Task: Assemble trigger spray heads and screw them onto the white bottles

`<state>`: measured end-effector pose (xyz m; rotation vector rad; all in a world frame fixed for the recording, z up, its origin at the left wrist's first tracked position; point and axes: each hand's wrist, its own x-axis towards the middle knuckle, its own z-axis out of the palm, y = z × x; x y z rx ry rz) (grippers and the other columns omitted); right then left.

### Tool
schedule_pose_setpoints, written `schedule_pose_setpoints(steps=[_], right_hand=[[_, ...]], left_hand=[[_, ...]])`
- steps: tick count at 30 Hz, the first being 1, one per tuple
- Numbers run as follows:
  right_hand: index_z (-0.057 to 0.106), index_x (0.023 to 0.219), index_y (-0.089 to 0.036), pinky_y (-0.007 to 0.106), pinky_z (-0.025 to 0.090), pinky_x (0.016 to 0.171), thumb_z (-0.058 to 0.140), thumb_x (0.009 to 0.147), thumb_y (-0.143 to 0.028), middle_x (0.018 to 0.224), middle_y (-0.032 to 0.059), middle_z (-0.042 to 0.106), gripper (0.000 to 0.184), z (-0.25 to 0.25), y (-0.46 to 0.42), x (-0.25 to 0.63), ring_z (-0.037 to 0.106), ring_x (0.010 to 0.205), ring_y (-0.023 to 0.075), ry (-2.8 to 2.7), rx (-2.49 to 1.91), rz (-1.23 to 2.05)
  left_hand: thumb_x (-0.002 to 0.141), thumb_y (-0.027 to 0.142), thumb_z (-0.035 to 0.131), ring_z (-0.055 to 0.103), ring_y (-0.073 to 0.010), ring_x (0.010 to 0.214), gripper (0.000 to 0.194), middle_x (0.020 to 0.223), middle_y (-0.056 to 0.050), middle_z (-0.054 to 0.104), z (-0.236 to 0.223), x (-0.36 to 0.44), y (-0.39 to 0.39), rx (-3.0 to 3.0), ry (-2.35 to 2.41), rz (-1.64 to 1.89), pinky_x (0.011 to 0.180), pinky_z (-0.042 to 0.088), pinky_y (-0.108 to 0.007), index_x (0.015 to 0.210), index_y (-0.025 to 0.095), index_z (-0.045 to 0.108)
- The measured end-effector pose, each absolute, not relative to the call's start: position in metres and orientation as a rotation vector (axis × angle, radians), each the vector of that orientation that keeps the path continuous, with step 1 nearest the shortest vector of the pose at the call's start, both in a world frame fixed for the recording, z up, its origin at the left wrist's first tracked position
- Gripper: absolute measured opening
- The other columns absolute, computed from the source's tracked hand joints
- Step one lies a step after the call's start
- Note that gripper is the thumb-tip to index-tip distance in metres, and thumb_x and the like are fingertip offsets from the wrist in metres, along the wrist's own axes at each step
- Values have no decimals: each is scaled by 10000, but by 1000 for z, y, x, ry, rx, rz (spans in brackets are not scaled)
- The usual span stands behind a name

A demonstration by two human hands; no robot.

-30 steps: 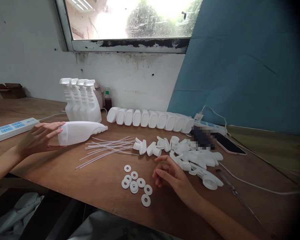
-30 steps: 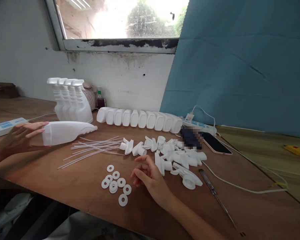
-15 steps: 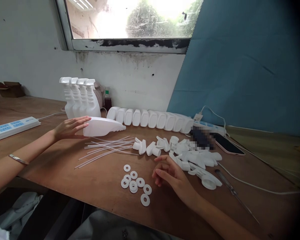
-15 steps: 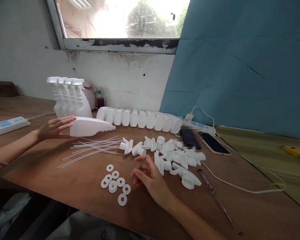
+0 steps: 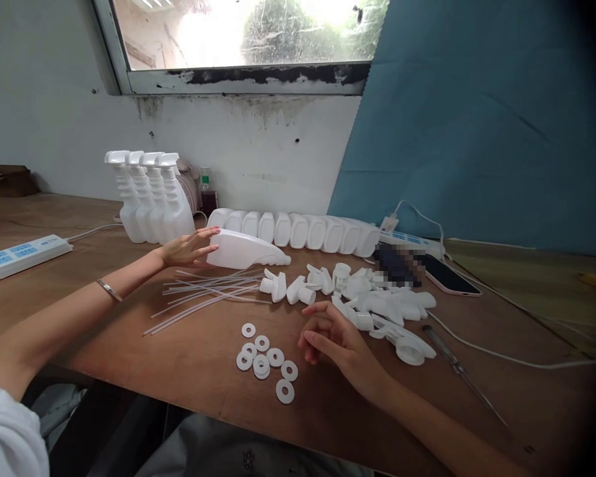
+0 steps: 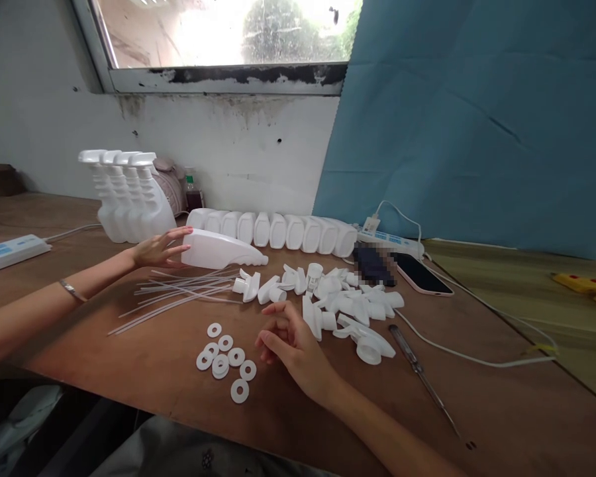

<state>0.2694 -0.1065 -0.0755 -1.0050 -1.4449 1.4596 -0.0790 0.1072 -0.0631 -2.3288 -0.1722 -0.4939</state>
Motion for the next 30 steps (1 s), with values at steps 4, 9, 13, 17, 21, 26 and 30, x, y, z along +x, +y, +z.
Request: schedule_pose_setpoints(steps=[4,9,13,17,21,26,30], right_hand=[[386,966,-216,261,407,551,598,792,-393,689,-32,572,327,-74,-108,269,524,568,107,-1437,-1007,1457],[385,975,-213,263,410,559,582,810,-372,701,-28,574,302,-75,-107,270,522,573,103,-1460,-991,1458],[388,973,-216,261,409,558,576,818,-364,707,-27,571,285,-75,-107,270,524,583,107,-1472,-982,1451],[393,950,-218,264,408,560,582,810,-376,700,-28,562,283,-76,-108,269,522,596,115,-1494,-985,1417],[411,937,-217,272,413,582,550,835,-355,703,-22,559,221,-79,-106,272,527,633,126,-1563,-1008,1309],[421,960,-225,283,422,626,507,859,-306,737,-18,561,155,-83,-104,275,560,713,147,-1648,-1066,1181],[426,951,-226,282,427,625,485,856,-286,753,-6,572,127,-77,-103,277,575,745,163,-1732,-1144,1003]], left_hand=[[751,294,658,270,-353,1315,688,1376,-251,300,-68,-64,120,-2348,-177,-490,914,452,-501,1300,211,250],[761,264,645,227,-366,1328,632,1379,-261,274,-74,-55,127,-2342,-187,-504,908,448,-512,1267,196,273],[753,277,653,233,-348,1330,593,1380,-247,297,-73,-56,128,-2333,-205,-513,940,419,-511,1237,194,322],[733,251,667,279,-328,1317,588,1380,-229,326,-72,-58,128,-2331,-234,-487,972,385,-523,1225,199,348],[719,240,669,314,-314,1304,590,1377,-214,346,-72,-58,128,-2341,-289,-448,980,375,-522,1223,206,366],[724,232,646,333,-289,1300,525,1358,-166,404,-71,-57,130,-2376,-387,-405,1013,326,-526,1201,229,427],[757,220,603,428,-237,1244,399,1260,-87,526,-70,-62,126,-2408,-453,-407,1024,325,-485,1140,264,501]])
